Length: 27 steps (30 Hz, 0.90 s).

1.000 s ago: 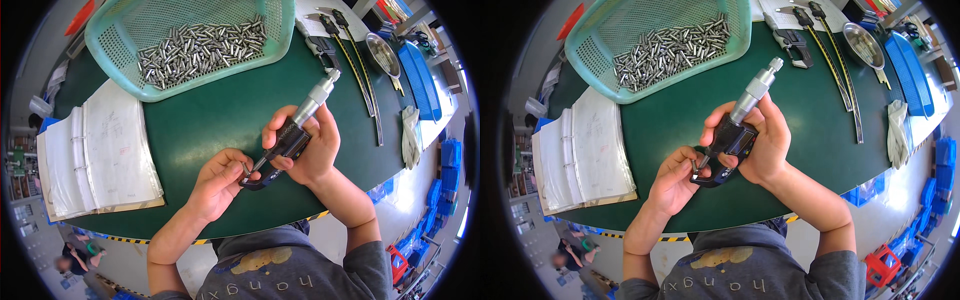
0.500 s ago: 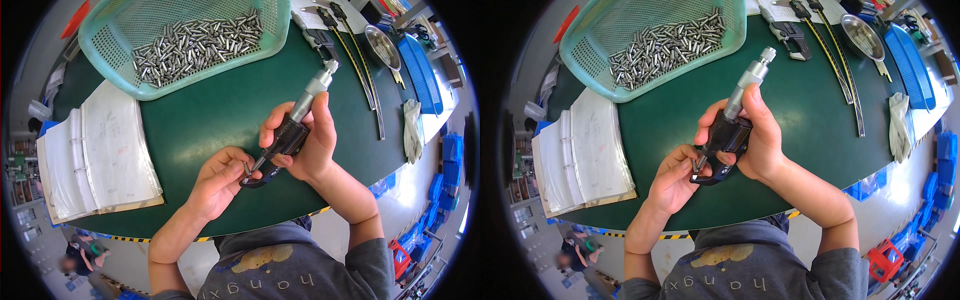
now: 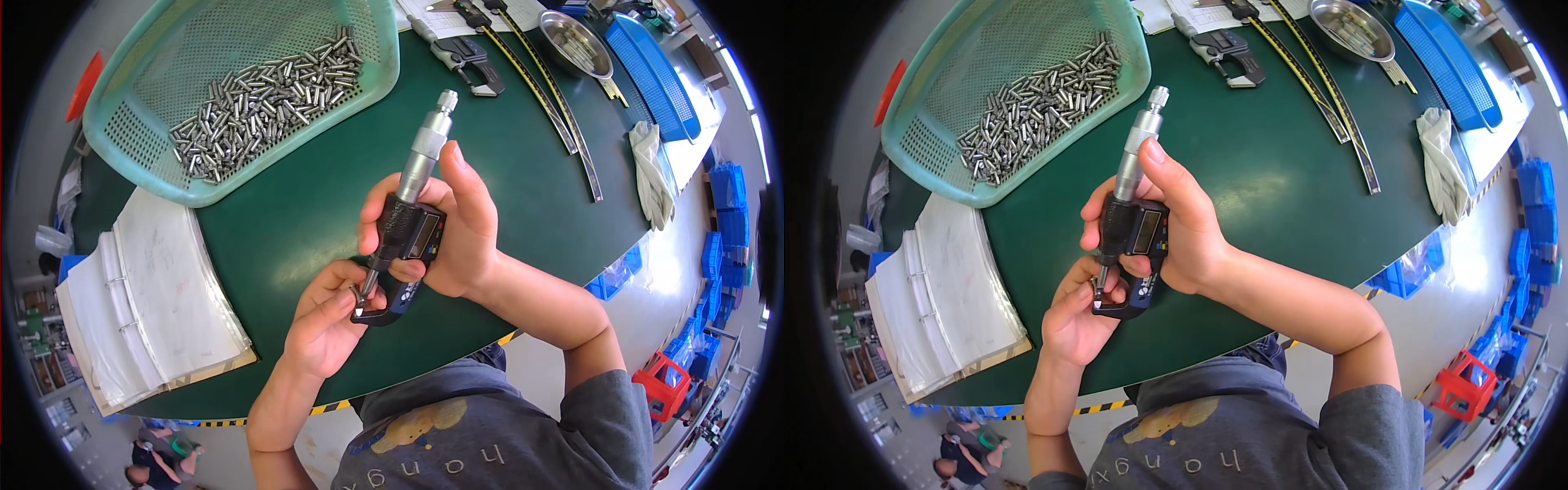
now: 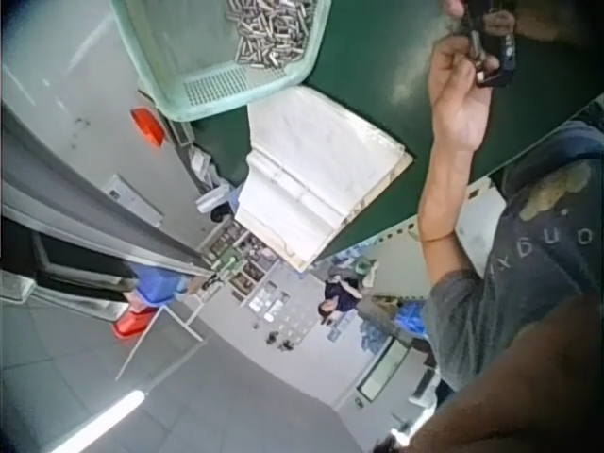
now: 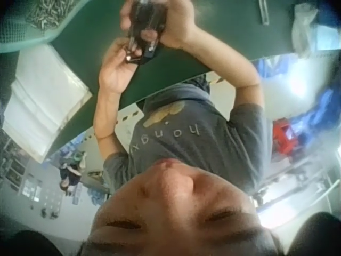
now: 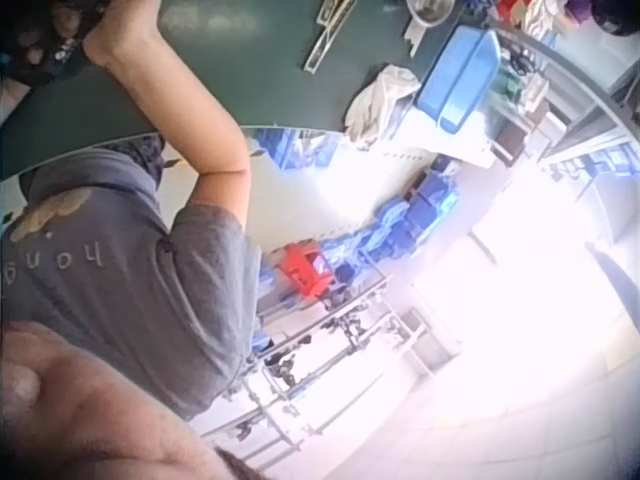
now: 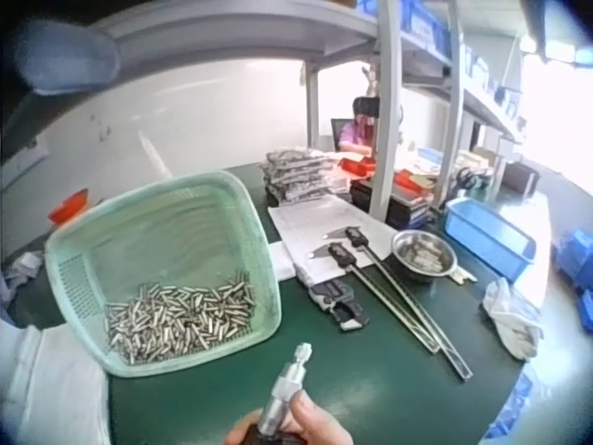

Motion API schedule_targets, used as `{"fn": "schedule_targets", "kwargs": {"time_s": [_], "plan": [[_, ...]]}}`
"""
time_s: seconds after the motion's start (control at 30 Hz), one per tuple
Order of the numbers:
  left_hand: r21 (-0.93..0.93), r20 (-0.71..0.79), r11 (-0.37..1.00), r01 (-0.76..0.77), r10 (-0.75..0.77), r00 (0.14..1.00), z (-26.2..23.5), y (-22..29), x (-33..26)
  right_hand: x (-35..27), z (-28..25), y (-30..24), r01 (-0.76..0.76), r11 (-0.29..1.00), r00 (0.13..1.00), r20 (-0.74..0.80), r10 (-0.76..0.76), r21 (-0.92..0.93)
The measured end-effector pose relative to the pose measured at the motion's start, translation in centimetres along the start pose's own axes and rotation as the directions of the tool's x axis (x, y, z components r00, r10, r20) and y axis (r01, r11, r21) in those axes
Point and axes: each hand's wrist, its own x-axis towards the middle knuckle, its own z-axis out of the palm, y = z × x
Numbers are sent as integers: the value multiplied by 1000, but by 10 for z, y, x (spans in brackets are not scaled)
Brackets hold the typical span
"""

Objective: Using a micrometer to measure small metal industrial components.

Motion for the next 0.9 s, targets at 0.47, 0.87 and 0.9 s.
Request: {"fn": "schedule_targets", "kwargs": {"time_s": [0.47, 0.87, 0.9], "plan": [[23, 26, 1000, -4, 3, 1000, -2, -2, -1, 1, 4, -1, -23, 1000, 999, -36, 24, 11], [82, 6, 996, 17, -18, 1000, 0, -4, -1, -1, 6, -1, -9, 995, 994, -111, -2, -103], [82, 15, 996, 25, -26, 1000, 1, -4, -1, 0, 7, -1, -23, 993, 991, -135, 7, -116]]}}
